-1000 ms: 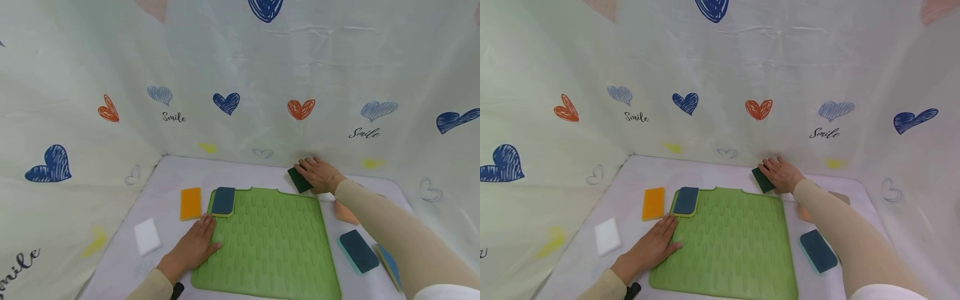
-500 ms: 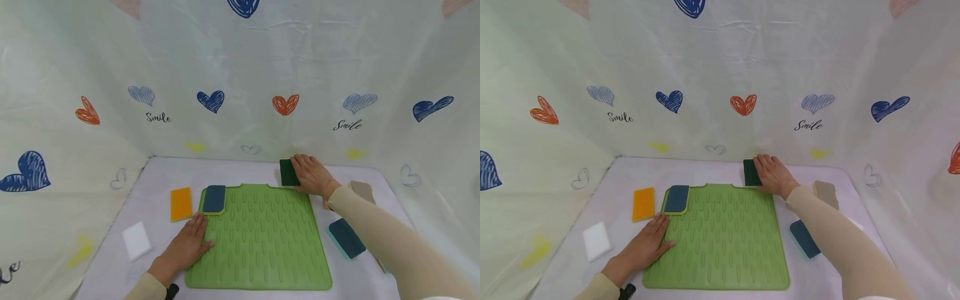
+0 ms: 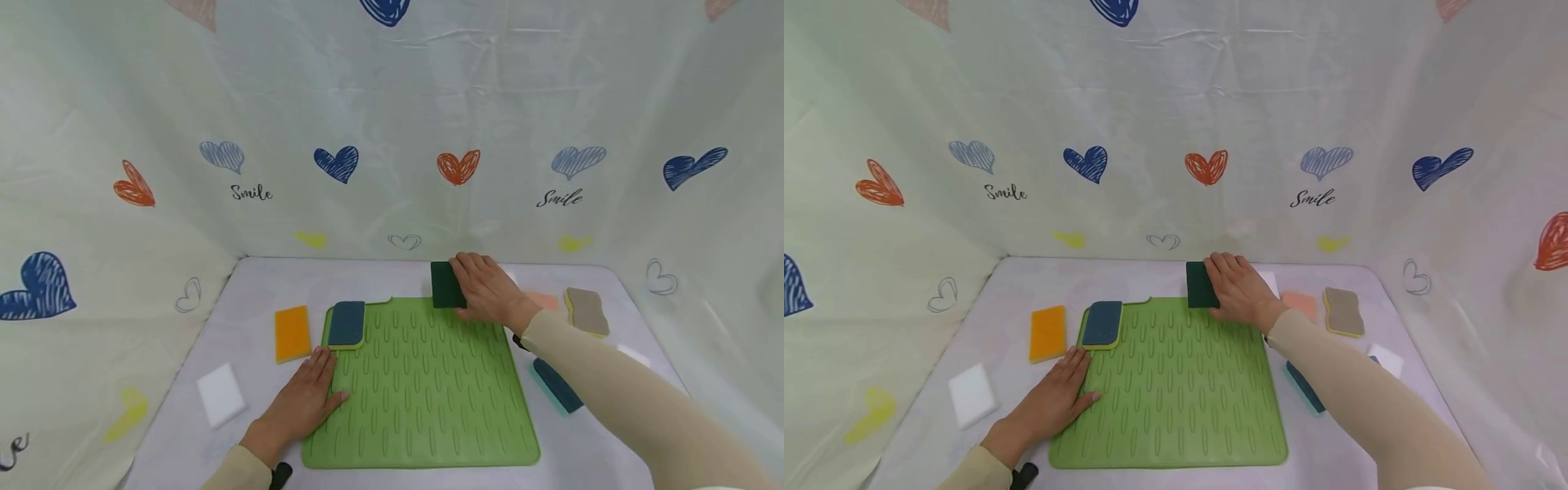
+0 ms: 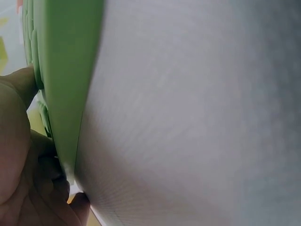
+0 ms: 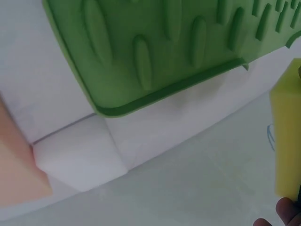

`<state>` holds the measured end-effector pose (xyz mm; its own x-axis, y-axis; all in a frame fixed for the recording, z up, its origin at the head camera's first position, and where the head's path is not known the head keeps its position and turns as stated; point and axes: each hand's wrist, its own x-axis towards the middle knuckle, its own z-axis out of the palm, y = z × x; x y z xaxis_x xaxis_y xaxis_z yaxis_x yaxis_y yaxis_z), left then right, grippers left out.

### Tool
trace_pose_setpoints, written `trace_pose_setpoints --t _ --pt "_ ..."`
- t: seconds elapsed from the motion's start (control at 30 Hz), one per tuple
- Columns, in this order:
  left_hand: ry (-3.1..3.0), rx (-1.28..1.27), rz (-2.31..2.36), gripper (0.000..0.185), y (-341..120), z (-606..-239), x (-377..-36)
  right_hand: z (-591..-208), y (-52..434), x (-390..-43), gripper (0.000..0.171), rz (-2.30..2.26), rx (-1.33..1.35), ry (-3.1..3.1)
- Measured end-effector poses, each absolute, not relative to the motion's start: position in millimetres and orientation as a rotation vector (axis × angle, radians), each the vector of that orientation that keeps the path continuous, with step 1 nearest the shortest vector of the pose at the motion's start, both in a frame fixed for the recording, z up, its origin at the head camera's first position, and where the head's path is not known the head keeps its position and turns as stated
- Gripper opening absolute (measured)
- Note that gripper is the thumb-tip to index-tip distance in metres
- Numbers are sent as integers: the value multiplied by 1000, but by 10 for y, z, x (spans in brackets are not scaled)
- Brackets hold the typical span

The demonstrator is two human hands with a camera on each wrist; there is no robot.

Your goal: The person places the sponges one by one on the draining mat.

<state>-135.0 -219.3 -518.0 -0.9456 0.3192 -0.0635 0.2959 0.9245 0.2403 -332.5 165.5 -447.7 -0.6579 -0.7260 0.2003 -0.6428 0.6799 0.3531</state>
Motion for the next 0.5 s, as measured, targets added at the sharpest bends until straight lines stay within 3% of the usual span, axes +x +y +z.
trace_pose_setpoints --t 0.5 --pt "2985 481 332 78 -2199 -5189 -1368 -4612 1321 -3165 107 -214 1196 -2531"
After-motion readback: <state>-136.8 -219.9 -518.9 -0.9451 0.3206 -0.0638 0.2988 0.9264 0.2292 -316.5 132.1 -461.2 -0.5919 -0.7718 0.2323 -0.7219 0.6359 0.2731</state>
